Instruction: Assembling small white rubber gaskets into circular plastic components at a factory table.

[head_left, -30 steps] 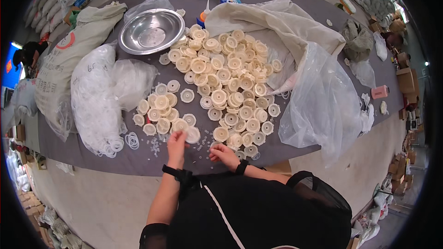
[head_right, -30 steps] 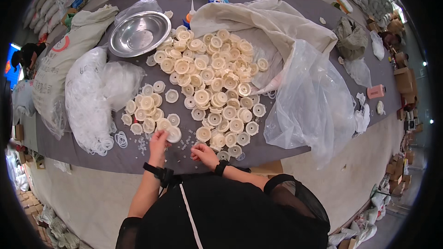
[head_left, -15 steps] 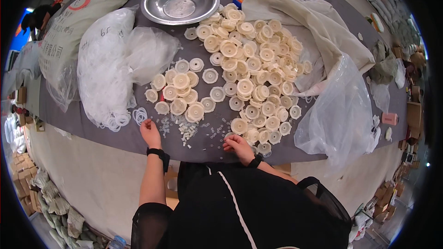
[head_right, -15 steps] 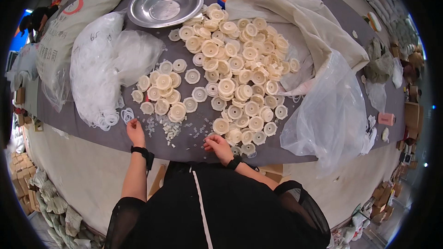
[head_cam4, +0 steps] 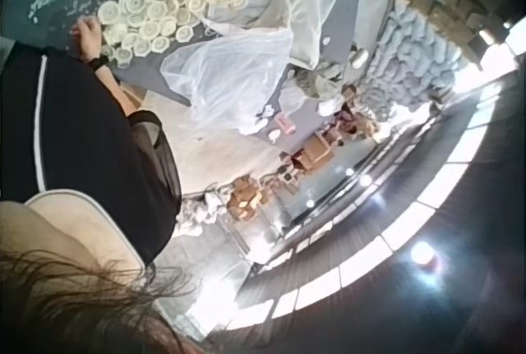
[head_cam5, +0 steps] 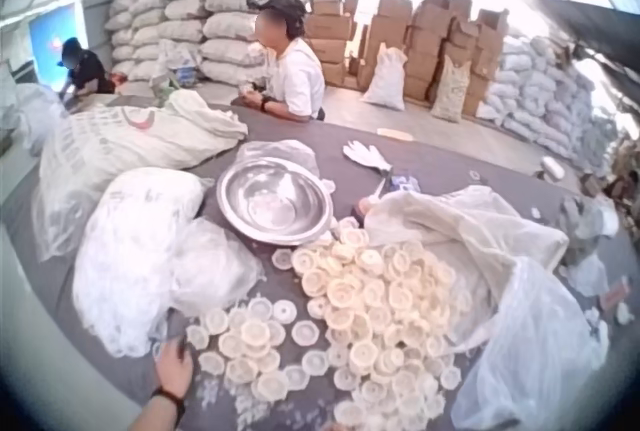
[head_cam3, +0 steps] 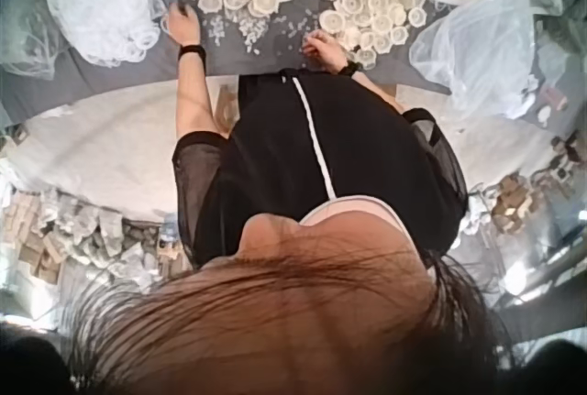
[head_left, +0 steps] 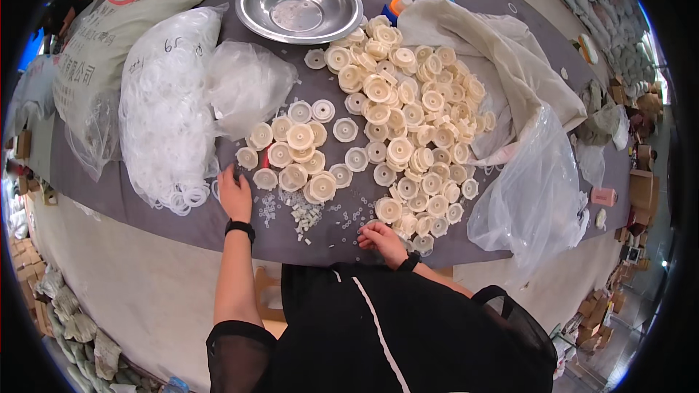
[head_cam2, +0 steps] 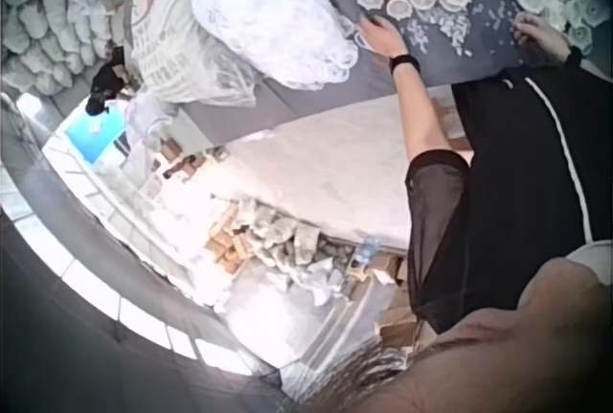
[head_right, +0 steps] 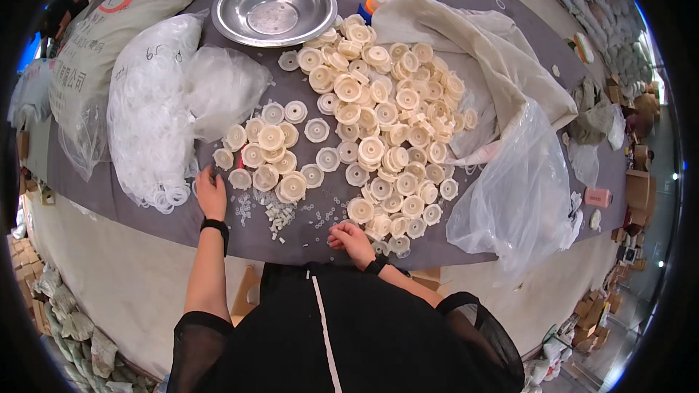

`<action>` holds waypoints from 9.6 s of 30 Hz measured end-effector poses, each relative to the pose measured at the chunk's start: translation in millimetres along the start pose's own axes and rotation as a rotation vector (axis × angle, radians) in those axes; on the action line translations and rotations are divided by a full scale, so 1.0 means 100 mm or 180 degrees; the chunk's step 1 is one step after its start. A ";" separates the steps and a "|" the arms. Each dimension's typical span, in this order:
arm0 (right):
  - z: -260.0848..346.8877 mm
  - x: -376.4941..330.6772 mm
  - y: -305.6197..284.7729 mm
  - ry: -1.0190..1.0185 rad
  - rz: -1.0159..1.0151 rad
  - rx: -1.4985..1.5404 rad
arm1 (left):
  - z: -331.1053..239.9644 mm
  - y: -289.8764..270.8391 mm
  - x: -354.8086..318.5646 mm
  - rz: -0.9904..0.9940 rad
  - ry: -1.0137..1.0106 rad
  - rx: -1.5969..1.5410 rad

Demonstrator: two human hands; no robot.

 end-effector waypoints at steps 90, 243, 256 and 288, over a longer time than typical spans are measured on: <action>-0.56 -0.08 0.69 -0.0499 0.0978 -0.0144 | -0.18 -0.36 -2.20 0.2365 -0.1938 -0.3601; 0.12 -0.53 0.36 -0.1605 0.0907 0.0323 | -1.82 -0.82 -1.85 0.1668 -0.0578 -0.3730; -0.08 -0.22 0.16 -0.0751 0.0893 -0.0768 | -1.36 -0.45 -1.82 0.2426 -0.1253 -0.3300; 0.51 -0.31 -0.28 -0.0858 0.0447 0.1741 | -1.42 0.54 -1.29 0.1141 0.1750 0.0514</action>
Point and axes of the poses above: each hand's wrist, its own x-axis towards the middle knuckle, its own y-axis out of the palm, z = x × y, the point moved 2 cm from there along x, towards the middle knuckle, and after that the axes turned 9 degrees about x, right-handed, at the moved point
